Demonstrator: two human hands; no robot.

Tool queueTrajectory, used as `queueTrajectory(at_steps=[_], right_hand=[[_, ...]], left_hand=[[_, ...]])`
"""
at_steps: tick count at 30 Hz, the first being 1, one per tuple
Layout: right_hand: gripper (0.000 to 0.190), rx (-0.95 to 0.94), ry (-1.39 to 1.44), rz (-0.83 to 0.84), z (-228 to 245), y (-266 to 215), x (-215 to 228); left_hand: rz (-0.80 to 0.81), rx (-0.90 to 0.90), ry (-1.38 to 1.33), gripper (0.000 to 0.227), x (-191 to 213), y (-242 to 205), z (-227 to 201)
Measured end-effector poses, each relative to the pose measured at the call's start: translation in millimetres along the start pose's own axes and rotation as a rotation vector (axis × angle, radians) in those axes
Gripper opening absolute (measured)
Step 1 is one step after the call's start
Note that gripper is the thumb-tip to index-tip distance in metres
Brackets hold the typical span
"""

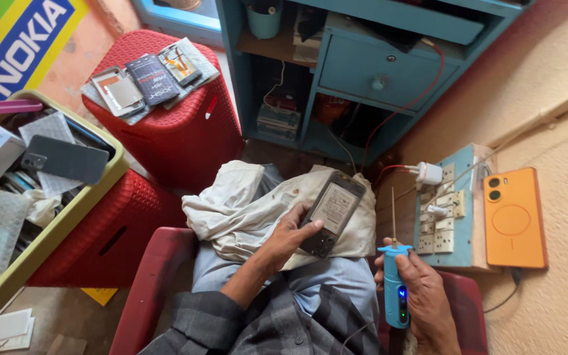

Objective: The person cleans the internal components of a disassembled mobile phone using a blue hand tool.

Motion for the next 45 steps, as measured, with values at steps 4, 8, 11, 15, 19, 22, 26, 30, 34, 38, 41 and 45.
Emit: queueTrajectory(at_steps=[4, 8, 11, 15, 19, 22, 26, 30, 34, 38, 41, 45], right_hand=[[0.053, -0.016, -0.058, -0.017, 2.6, 6.4, 1.3], [0.054, 0.024, -0.108, 0.003, 9.6, 7.4, 0.6], [0.055, 0.038, -0.134, 0.029, 14.5, 8.9, -7.4], [0.056, 0.012, -0.188, 0.045, 16.4, 10.8, -22.2], [0.055, 0.019, -0.26, 0.047, 21.6, 9.8, -34.4], [0.053, 0.029, -0.36, 0.03, 24.5, 11.2, -39.8], [0.052, 0.032, -0.572, 0.007, 25.3, 16.2, -58.2], [0.054, 0.106, -0.989, -0.026, 34.1, 26.1, -76.1], [0.051, 0.342, -1.139, 0.004, 43.5, 35.1, -87.4], [0.049, 0.375, -1.171, 0.004, 42.2, 48.0, -90.7], [0.05, 0.271, -1.184, 0.038, 40.8, 54.8, -94.6], [0.048, 0.31, -1.26, 0.084, 46.0, 57.8, -102.1]], left_hand=[[0.003, 0.005, -0.049, 0.037, -0.8, -5.8, -7.9], [-0.003, -0.003, -0.127, 0.04, -2.9, -21.8, -16.2], [-0.02, -0.027, -0.156, 0.043, 2.1, -35.3, -25.4], [-0.03, -0.056, -0.167, 0.043, 11.5, -45.5, -29.4], [-0.027, -0.078, -0.156, 0.043, 13.0, -46.7, -27.0], [-0.051, -0.036, -0.145, 0.047, 9.8, -40.1, -18.3], [-0.124, 0.007, -0.165, 0.055, -2.2, -16.8, 6.3], [-0.263, -0.001, -0.179, 0.052, 5.5, 9.2, 21.5], [-0.357, -0.089, -0.122, 0.037, 21.3, 20.2, 25.0], [-0.331, -0.088, -0.219, 0.036, 19.7, 14.3, 30.0], [-0.322, -0.061, -0.363, 0.038, 19.8, 13.5, 29.2], [-0.331, -0.012, -0.505, 0.026, 29.3, 19.9, 30.3]])
Point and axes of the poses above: each hand's wrist, its own y-axis towards the middle knuckle, its own x-axis out of the back of the hand, z = x × y, the point moved 6 cm from there along y, towards the middle knuckle, and after that the axes turned 7 degrees about -y, right-handed, at the moved point
